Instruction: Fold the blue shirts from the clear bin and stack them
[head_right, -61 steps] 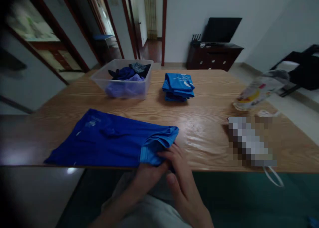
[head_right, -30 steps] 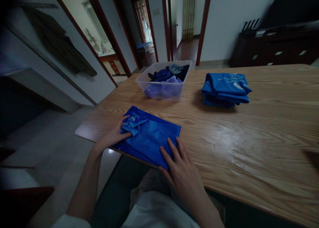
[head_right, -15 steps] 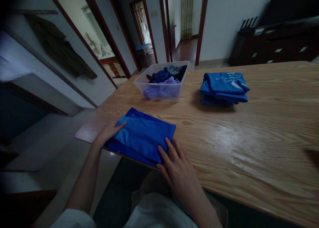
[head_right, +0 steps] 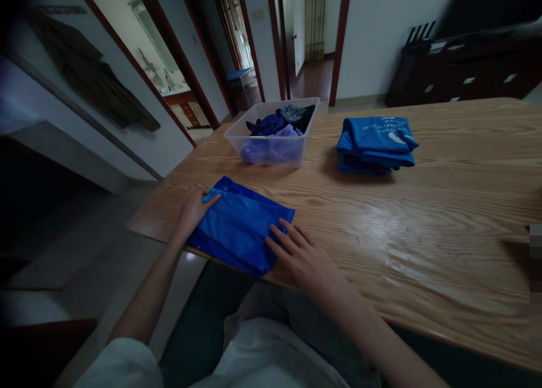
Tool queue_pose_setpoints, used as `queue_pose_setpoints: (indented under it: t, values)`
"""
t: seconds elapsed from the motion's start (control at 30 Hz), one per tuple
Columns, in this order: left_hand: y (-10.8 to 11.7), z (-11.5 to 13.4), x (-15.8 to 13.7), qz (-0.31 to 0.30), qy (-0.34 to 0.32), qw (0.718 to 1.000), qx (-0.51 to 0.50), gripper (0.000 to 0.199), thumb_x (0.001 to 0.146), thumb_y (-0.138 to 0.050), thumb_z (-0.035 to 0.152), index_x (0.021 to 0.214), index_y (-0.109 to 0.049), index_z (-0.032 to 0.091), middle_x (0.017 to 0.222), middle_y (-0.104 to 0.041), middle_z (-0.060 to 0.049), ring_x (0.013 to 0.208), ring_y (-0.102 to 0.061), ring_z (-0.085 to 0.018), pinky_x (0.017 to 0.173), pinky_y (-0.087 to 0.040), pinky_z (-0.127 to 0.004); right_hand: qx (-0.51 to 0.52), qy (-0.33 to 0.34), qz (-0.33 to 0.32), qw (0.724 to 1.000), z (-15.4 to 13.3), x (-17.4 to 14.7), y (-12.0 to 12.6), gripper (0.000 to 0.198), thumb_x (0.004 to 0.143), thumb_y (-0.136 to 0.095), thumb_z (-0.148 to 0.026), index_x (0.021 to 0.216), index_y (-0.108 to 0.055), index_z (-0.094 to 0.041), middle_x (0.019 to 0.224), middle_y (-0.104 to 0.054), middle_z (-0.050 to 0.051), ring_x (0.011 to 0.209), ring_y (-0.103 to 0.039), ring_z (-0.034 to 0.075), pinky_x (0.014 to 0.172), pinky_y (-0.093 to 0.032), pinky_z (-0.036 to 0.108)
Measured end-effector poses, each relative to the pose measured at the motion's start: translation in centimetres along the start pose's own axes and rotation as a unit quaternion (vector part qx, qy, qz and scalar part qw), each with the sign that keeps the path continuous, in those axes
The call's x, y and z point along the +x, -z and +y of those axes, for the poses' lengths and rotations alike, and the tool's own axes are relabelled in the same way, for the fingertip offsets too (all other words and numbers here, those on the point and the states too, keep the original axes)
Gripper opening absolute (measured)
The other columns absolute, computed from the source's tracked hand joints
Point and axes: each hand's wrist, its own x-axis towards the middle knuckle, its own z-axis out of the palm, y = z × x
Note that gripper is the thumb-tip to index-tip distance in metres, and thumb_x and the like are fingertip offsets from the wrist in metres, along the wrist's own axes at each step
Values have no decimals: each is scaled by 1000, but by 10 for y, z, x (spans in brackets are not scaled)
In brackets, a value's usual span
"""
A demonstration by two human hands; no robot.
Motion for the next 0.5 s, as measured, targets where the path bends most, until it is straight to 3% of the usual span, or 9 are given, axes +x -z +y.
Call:
queue_pose_setpoints:
  t: [0.1,0.2,0.27,0.4,0.5]
  values:
    - [-4,16,17,-14,-22,1000,12,52,108,-61,60,120,-74,11,113,-79,-22,111,-75,-40,100,-55,-47,3,7,1,1000,12,20,1,63,100,-65,-6,161,-56,-19,167,-55,15,161,-42,40,126,-47,62]
    - [-8,40,30,-21,-77,997,10,48,111,-58,54,128,-74,12,122,-78,-22,118,-73,-39,104,-53,-45,2,4,5,1000,17,31,3,35,102,-68,-9,135,-72,-17,150,-69,16,147,-59,37,124,-49,60]
    - [-11,57,36,-18,-113,993,4,46,112,-57,51,134,-71,12,129,-77,-21,121,-72,-38,105,-52,-44,6,12,-2,1000,19,28,9,26,101,-67,-7,125,-74,-16,144,-72,16,140,-64,35,122,-51,58]
    - [-20,98,40,-19,-197,980,-19,40,113,-58,49,126,-72,14,124,-78,-18,115,-73,-34,101,-52,-40,22,-8,-15,1000,17,-11,35,28,100,-62,-5,126,-70,-13,146,-71,18,136,-67,35,117,-55,58]
    - [-29,145,35,-23,-273,961,-40,38,112,-61,50,119,-72,15,120,-78,-15,113,-72,-33,100,-50,-39,35,-41,-19,998,-3,-48,57,28,98,-60,-5,123,-69,-12,147,-70,18,136,-66,37,114,-56,59]
